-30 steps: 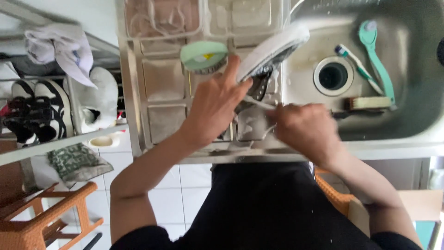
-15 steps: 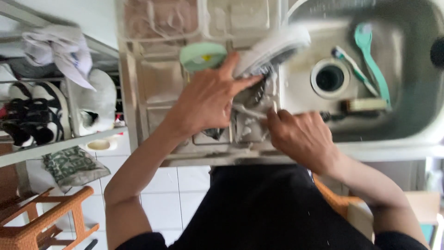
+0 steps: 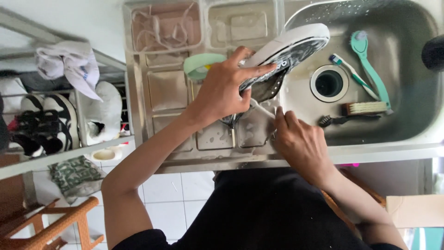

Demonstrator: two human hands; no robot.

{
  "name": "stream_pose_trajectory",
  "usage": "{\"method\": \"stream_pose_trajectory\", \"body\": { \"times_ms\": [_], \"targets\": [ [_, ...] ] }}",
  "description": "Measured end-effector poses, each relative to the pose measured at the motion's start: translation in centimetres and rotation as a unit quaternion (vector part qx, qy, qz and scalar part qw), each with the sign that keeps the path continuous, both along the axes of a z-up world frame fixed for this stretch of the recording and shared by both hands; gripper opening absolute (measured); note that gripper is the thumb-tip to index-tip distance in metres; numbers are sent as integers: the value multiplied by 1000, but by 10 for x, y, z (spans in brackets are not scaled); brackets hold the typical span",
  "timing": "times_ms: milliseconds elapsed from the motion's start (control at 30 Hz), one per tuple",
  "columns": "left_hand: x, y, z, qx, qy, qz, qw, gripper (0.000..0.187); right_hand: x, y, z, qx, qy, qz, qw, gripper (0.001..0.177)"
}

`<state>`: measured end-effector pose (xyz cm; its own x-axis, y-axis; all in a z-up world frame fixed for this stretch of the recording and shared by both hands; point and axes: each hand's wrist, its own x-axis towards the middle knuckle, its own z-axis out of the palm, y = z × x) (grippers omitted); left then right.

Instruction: The person cleans a shoe in a sink, first using a large brush with soap on the exterior and then using a toothbrush to clean the inner edges and interior of the shoe.

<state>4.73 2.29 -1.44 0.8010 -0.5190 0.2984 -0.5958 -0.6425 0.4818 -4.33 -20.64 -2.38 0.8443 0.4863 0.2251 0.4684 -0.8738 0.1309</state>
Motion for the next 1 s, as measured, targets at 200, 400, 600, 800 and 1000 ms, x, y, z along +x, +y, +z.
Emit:
{"method": "stream_pose_trajectory", "body": {
  "times_ms": [200, 400, 600, 800, 1000],
  "targets": [
    [-1, 3, 7, -13, 49, -51, 997, 72, 4, -1, 3, 29, -28, 1, 999, 27],
    [5, 11, 0, -70, 66, -89, 991, 47, 13, -4, 5, 77, 30, 20, 996, 16],
    [5, 12, -11, -60, 39, -102, 992, 48, 18, -12, 10, 58, 78, 58, 994, 15],
    [4, 11, -9, -44, 47, -90, 994, 54, 19, -20, 5, 99, 151, 70, 981, 8],
    [2, 9, -3, -32, 28, -94, 995, 64, 20, -25, 8, 52, 129, 69, 988, 9]
  ]
}}
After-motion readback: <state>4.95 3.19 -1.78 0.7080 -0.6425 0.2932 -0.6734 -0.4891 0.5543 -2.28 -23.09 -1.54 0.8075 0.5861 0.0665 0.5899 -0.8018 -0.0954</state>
